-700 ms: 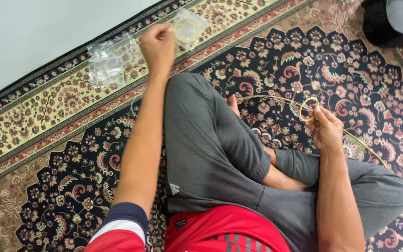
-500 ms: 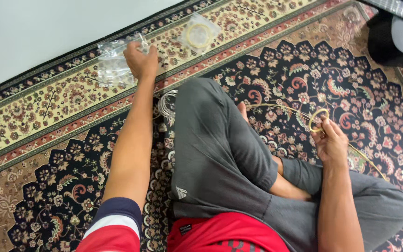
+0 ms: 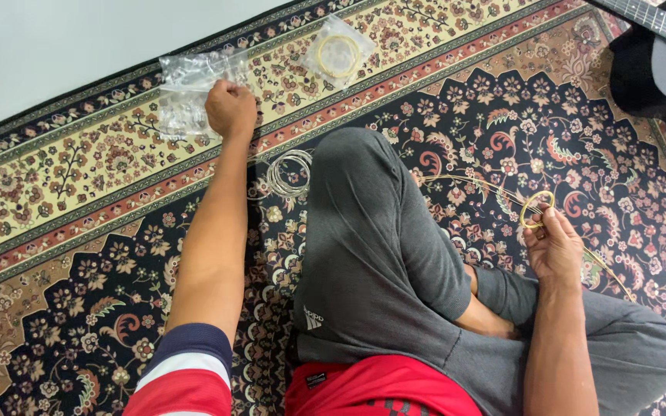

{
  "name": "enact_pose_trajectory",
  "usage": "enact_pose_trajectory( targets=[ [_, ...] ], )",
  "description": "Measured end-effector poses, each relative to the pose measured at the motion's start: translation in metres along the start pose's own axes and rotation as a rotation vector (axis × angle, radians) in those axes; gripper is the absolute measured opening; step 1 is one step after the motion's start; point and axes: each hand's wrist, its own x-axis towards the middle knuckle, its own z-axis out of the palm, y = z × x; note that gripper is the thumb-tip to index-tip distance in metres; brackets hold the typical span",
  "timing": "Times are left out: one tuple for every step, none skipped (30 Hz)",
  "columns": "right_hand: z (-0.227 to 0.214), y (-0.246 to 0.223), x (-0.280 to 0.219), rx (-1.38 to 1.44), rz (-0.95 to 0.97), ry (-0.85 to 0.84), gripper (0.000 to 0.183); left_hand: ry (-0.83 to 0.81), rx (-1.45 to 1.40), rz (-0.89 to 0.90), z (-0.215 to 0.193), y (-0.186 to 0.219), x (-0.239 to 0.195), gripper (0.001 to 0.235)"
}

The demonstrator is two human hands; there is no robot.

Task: The person sits on a rug and wraps a thin yellow wire around a circular metal frame. They repeatedly wind the wire around the frame by hand, creating a coiled pattern.

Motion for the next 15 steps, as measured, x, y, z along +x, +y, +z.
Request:
enact_pose_trajectory(
  targets=[
    [-0.001, -0.001, -0.001, -0.002, 0.001, -0.002, 0.015, 0.001, 0.0, -0.003, -0.004, 0.006, -0.006, 0.015],
    [-0.001, -0.001, -0.001, -0.009, -0.014, 0.013, 0.014, -0.014, -0.069, 0.012, -0.008, 0.013, -0.01, 0.017],
    [-0.001, -0.002, -0.001, -0.017, -0.029, 0.029, 0.014, -0.029, -0.138, 0.028, -0.012, 0.02, -0.015, 0.019],
    [0.003, -0.005, -0.004, -0.017, -0.027, 0.03, 0.014, -0.03, -0.136, 0.027, -0.016, 0.029, -0.021, 0.019],
    [0.007, -0.008, -0.007, -0.008, -0.047, 0.035, 0.013, 0.033, -0.263, 0.185, -0.02, 0.037, -0.028, 0.019],
    [0.011, -0.011, -0.01, 0.002, -0.068, 0.039, 0.012, 0.095, -0.389, 0.346, -0.023, 0.047, -0.034, 0.02],
    [0.011, -0.013, -0.011, 0.002, -0.067, 0.041, 0.012, 0.094, -0.388, 0.347, -0.029, 0.06, -0.044, 0.02],
    [0.012, -0.014, -0.011, 0.018, -0.077, 0.046, 0.011, 0.09, -0.421, 0.411, -0.035, 0.075, -0.054, 0.018],
    [0.012, -0.016, -0.011, 0.034, -0.087, 0.051, 0.01, 0.086, -0.454, 0.475, -0.041, 0.09, -0.064, 0.015],
    [0.019, -0.021, -0.017, 0.043, -0.091, 0.053, 0.01, 0.085, -0.455, 0.485, -0.05, 0.107, -0.079, 0.015],
    [0.025, -0.026, -0.023, 0.035, -0.108, 0.067, 0.012, 0.055, -0.468, 0.542, -0.058, 0.124, -0.095, 0.016],
    [0.028, -0.032, -0.031, 0.029, -0.127, 0.088, 0.014, 0.017, -0.482, 0.602, -0.065, 0.141, -0.114, 0.018],
    [0.039, -0.039, -0.035, 0.04, -0.132, 0.097, 0.014, 0.008, -0.485, 0.614, -0.07, 0.158, -0.135, 0.018],
    [0.045, -0.046, -0.042, -0.02, -0.158, 0.146, 0.017, -0.021, -0.5, 0.693, -0.073, 0.175, -0.16, 0.013],
    [0.05, -0.054, -0.049, -0.08, -0.181, 0.195, 0.021, -0.05, -0.516, 0.773, -0.076, 0.192, -0.186, 0.01]
  ],
)
